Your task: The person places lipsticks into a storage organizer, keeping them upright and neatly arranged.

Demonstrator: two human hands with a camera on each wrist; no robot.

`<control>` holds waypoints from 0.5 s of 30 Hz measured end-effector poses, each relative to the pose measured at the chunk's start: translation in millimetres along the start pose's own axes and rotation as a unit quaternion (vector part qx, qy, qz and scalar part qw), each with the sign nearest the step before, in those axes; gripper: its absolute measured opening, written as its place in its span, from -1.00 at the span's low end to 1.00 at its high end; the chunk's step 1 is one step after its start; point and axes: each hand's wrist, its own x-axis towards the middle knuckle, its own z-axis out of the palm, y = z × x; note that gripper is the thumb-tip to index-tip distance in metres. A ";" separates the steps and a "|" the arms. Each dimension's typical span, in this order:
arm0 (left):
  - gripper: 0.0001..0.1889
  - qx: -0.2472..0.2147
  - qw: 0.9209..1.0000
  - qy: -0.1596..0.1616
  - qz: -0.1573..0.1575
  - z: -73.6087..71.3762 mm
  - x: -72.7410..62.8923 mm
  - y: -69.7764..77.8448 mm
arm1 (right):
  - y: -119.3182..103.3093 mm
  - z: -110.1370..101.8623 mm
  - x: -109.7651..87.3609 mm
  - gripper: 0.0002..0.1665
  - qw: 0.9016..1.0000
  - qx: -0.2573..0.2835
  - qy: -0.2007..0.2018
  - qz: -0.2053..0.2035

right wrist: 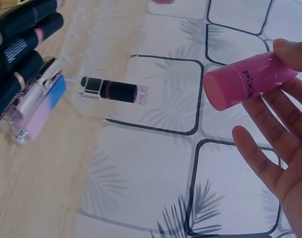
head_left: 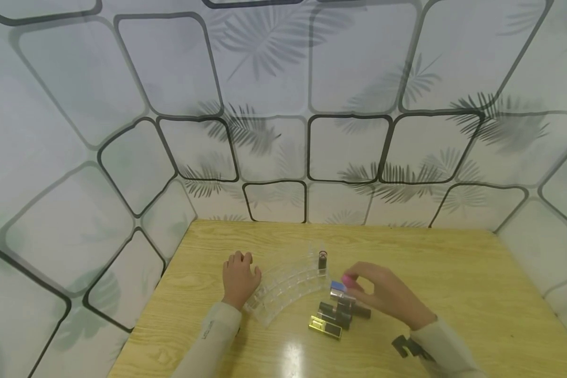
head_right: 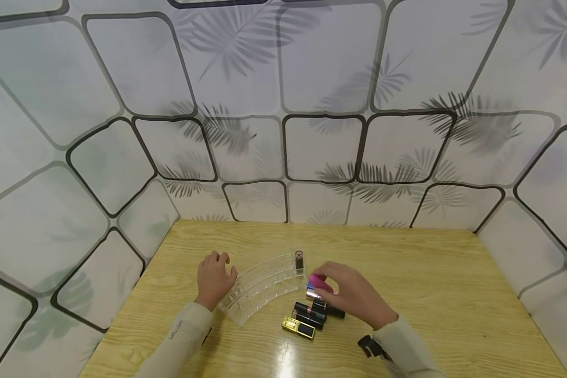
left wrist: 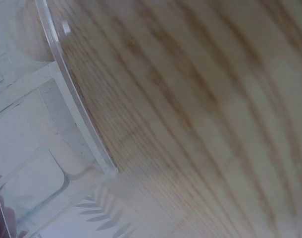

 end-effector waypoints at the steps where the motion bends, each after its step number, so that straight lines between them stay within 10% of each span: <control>1: -0.80 -0.001 1.000 0.000 0.000 0.2 0.0 -0.2 | -0.6 -0.1 2.6 -0.86 1.000 0.003 0.001 0.000; 15: -0.80 0.002 1.000 -0.001 0.000 0.0 0.4 -0.4 | 0.3 8.2 26.2 -0.69 1.000 0.011 0.008 0.009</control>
